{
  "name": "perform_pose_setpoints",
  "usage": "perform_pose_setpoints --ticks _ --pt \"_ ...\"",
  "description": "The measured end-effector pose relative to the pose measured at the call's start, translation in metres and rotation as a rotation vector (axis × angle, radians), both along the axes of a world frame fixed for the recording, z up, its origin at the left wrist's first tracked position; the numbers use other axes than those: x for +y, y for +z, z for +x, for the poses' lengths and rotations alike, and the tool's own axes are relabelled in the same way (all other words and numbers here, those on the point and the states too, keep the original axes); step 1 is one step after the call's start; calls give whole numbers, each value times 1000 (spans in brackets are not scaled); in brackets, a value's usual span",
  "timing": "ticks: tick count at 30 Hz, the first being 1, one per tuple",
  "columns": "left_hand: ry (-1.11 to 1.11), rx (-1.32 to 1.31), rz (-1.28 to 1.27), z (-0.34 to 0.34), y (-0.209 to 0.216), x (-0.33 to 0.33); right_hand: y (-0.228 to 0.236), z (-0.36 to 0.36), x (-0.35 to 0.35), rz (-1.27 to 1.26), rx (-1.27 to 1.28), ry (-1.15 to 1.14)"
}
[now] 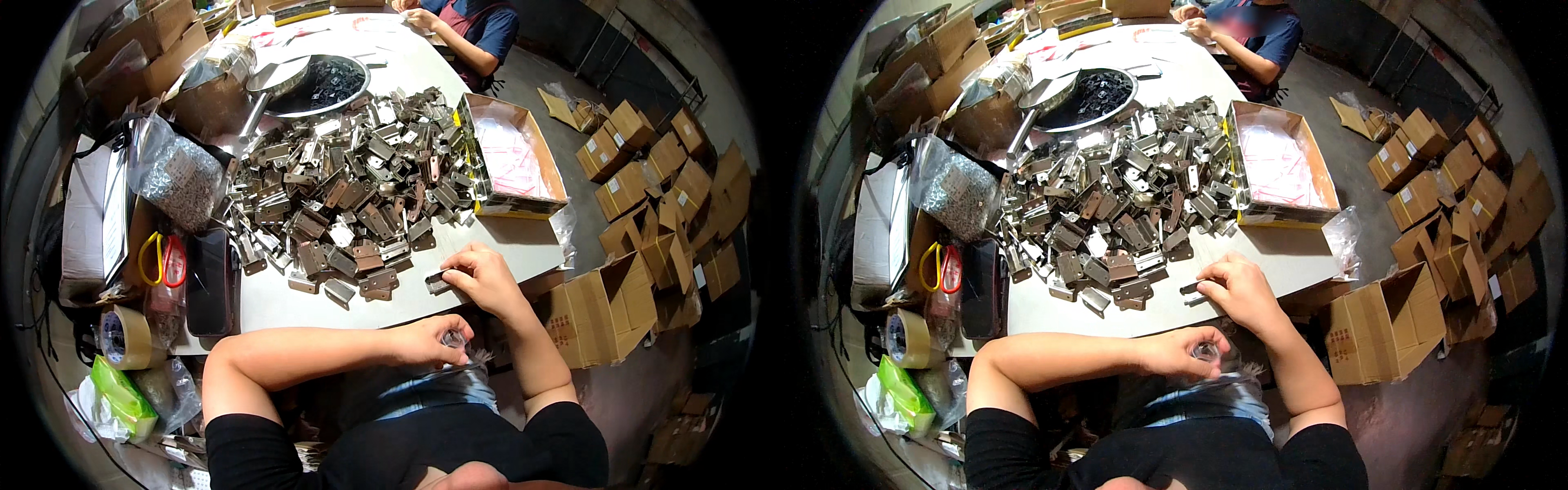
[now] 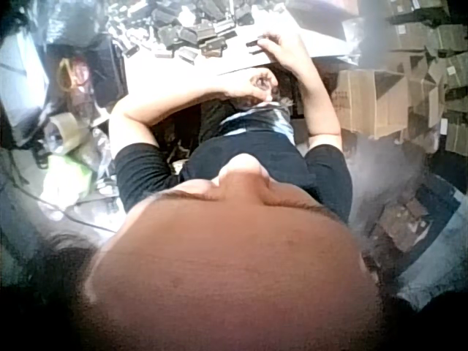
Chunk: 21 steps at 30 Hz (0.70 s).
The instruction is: The person sits at a table and repeatedly picks up small metal hardware pieces from a large pile. They place each piece into a small plastic bag and then set the bag aside. The process is repetitive and involves handling the items one at a time.
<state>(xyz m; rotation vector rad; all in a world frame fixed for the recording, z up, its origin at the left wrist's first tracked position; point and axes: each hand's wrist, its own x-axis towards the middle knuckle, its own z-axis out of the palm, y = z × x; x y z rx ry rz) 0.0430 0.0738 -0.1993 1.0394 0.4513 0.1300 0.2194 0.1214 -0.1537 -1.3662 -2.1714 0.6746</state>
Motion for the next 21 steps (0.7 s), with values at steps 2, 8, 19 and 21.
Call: perform_pose_setpoints --ticks 2,8,19,21 --pt "36 -17 -37 0 -1 0 2 0 -1 72 -39 10" --pt "151 -33 -176 2 4 -2 25 9 -25 -350 269 -154" --pt "99 -152 -45 3 -2 -1 43 19 -36 -295 -29 459" --pt "61 -146 81 4 -7 -1 44 11 -32 -344 44 500"
